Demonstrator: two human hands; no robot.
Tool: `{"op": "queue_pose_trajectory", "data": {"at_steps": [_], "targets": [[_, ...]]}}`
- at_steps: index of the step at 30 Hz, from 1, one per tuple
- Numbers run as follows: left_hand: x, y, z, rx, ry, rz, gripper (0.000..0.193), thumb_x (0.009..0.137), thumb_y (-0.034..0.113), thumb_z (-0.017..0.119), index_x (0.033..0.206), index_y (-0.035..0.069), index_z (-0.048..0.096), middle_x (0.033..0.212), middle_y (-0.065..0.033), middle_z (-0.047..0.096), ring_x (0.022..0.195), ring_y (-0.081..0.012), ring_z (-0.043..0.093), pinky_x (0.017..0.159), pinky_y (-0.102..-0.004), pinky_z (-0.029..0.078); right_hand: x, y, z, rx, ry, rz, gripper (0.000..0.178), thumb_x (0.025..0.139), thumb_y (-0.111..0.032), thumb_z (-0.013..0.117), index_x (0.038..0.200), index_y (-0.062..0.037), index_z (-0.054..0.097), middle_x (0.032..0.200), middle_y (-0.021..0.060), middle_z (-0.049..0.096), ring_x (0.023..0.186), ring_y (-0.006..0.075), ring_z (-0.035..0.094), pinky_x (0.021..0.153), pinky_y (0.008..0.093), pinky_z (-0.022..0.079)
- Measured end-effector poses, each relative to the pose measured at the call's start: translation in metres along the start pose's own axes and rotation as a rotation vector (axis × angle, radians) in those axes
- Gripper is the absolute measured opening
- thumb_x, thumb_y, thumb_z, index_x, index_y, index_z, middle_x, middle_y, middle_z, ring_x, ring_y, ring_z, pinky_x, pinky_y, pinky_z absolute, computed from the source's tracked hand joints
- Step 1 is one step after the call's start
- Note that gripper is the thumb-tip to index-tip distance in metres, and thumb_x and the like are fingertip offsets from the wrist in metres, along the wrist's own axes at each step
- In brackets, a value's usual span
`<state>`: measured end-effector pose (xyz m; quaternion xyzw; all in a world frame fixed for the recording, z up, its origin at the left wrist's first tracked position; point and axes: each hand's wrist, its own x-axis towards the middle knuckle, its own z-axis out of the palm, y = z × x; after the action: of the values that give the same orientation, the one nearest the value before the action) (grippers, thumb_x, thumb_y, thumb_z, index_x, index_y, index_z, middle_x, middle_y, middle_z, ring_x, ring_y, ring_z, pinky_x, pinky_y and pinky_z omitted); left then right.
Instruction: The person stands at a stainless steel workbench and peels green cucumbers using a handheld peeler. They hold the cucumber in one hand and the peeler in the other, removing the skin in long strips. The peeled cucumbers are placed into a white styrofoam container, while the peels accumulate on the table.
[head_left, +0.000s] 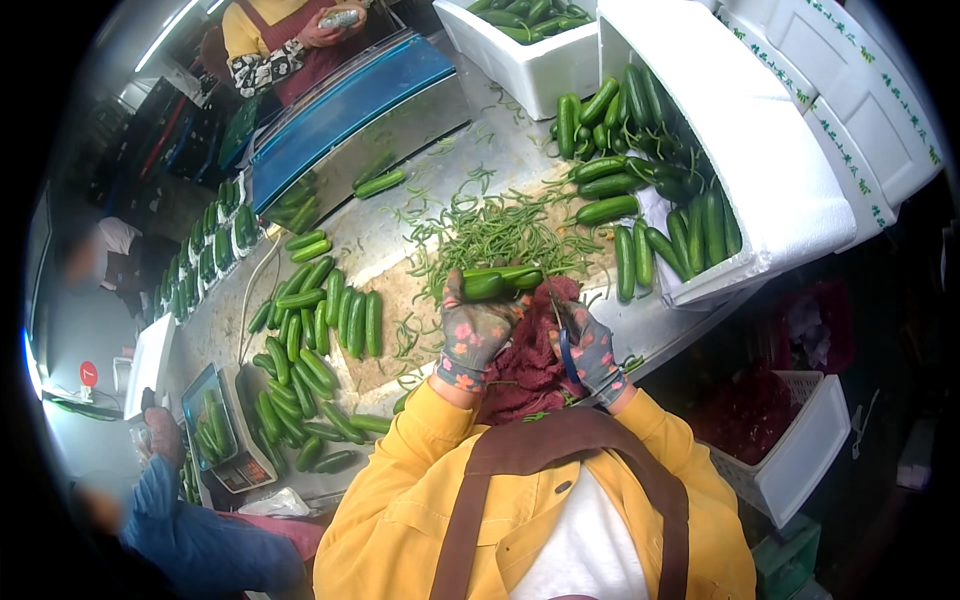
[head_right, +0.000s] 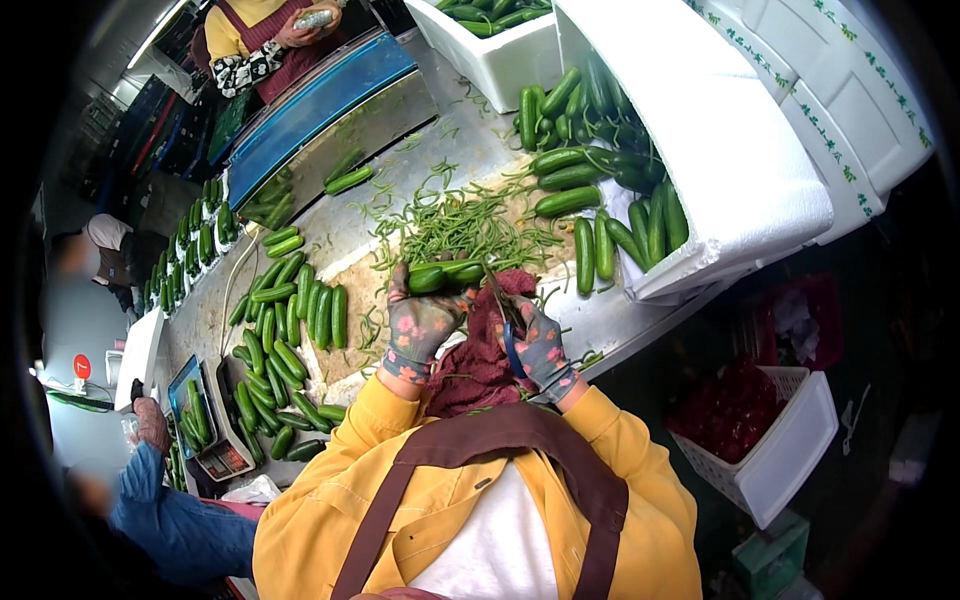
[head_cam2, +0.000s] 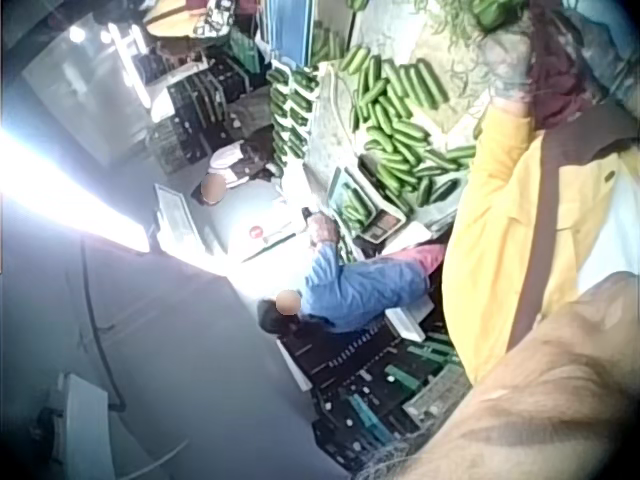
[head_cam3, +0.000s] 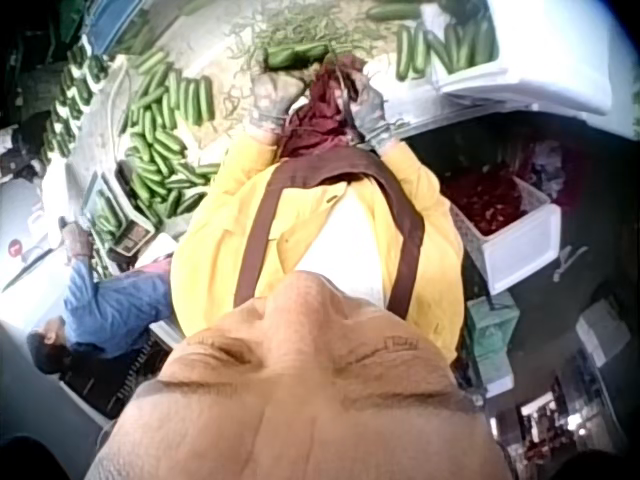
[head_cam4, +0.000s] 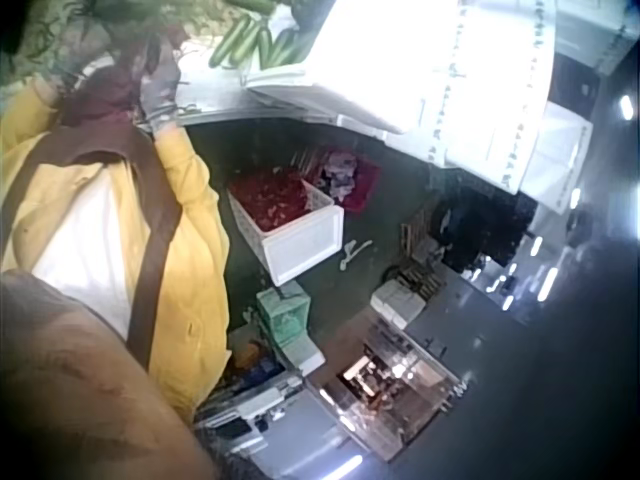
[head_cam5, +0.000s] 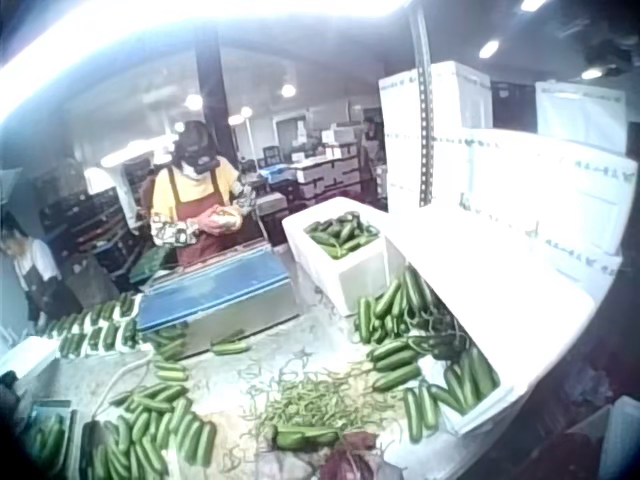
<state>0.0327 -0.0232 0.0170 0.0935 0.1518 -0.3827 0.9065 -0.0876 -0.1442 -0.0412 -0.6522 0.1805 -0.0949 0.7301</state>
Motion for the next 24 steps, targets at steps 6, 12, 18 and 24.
{"op": "queue_pose_trajectory", "data": {"at_steps": [6,12,18,24], "targets": [[0.008,-0.006,0.007,0.008,0.107,0.111,0.039,0.077,0.039,0.051,0.094,0.006,0.044,0.098,-0.0142,0.049,0.101,-0.0335,0.043,0.084,-0.0520,0.033,-0.003,0.004,-0.001,0.261,0.039,-0.009,0.035,0.070,-0.017,0.059,0.100,0.0000,0.051,0.073,0.0032,0.054,0.065,0.0084,0.052,0.058,0.0195,0.043],[0.017,-0.005,-0.012,0.288,0.066,0.330,0.041,0.077,0.043,0.052,0.096,0.009,0.042,0.090,-0.0097,0.048,0.084,-0.0265,0.048,0.082,-0.0442,0.038,-0.003,-0.005,-0.004,0.413,-0.090,0.108,0.021,0.077,-0.018,0.054,0.087,-0.0014,0.050,0.064,0.0014,0.052,0.058,0.0075,0.049,0.055,0.0179,0.041],[0.021,-0.006,0.007,0.208,0.118,0.376,0.043,0.077,0.044,0.052,0.098,0.008,0.040,0.090,-0.0084,0.046,0.086,-0.0249,0.045,0.080,-0.0433,0.041,-0.002,0.002,-0.006,0.177,-0.145,-0.015,0.019,0.078,-0.021,0.052,0.082,-0.0036,0.048,0.067,0.0043,0.052,0.056,0.0126,0.049,0.054,0.0218,0.041],[0.026,-0.017,0.000,0.383,-0.078,0.412,0.043,0.078,0.043,0.051,0.104,0.009,0.041,0.091,-0.0086,0.048,0.087,-0.0246,0.045,0.084,-0.0399,0.036,0.013,0.075,-0.002,-0.754,0.024,-0.605,0.030,0.075,-0.021,0.056,0.093,0.0002,0.046,0.080,0.0114,0.052,0.061,0.0228,0.052,0.058,0.0271,0.043]]}}
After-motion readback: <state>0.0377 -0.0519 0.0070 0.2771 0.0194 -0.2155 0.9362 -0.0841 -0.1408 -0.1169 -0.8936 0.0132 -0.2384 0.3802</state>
